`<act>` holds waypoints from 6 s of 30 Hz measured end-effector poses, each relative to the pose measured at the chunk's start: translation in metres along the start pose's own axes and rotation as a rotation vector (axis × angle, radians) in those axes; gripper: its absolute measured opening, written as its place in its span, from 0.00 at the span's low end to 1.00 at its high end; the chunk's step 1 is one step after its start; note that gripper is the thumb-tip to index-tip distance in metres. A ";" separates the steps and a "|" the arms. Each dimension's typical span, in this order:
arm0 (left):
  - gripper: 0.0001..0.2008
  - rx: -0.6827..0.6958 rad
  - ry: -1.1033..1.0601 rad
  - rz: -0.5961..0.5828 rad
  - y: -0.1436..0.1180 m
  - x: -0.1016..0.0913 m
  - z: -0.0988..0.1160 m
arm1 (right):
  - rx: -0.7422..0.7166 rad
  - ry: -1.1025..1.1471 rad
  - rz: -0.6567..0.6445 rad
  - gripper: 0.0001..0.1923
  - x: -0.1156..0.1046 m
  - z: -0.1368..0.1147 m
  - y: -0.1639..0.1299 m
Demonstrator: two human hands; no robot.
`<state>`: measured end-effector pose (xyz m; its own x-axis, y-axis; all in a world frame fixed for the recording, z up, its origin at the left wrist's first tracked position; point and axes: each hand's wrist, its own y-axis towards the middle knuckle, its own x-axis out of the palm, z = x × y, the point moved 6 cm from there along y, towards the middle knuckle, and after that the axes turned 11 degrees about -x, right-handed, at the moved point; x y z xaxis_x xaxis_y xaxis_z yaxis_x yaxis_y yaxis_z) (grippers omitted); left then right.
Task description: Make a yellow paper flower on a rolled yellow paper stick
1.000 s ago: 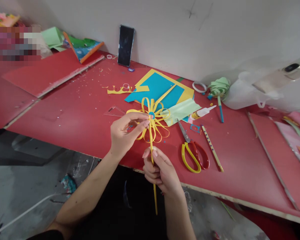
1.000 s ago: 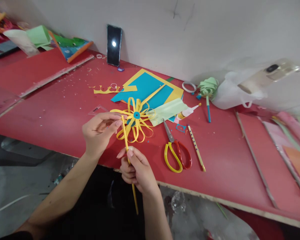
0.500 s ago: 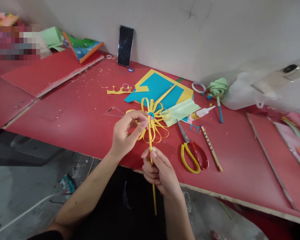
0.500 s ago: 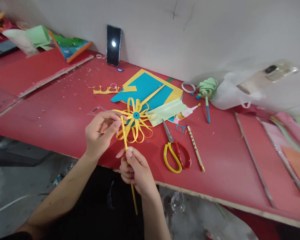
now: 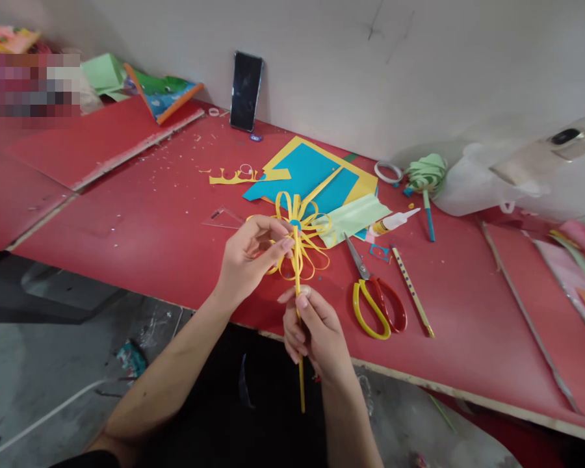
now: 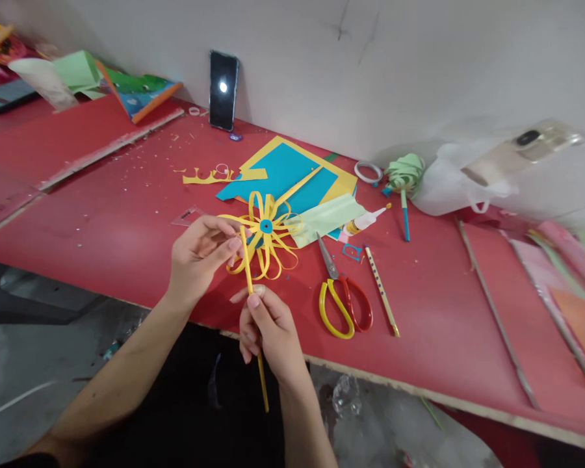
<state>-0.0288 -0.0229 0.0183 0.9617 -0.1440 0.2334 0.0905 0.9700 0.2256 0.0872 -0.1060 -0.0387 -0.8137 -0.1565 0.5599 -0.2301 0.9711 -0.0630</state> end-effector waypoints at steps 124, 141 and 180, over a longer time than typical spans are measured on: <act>0.05 0.175 0.096 0.009 -0.004 0.001 0.011 | -0.059 -0.047 0.042 0.06 -0.001 0.003 0.000; 0.04 0.136 0.051 0.006 -0.002 0.000 0.011 | -0.077 -0.094 0.049 0.07 -0.003 0.002 -0.001; 0.05 0.311 0.282 0.097 -0.007 -0.003 0.022 | -0.077 -0.045 0.086 0.08 -0.004 0.001 0.000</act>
<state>-0.0383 -0.0331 0.0365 0.9989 0.0460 0.0099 -0.0448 0.8651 0.4996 0.0901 -0.1053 -0.0422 -0.8521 -0.0783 0.5174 -0.1181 0.9920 -0.0443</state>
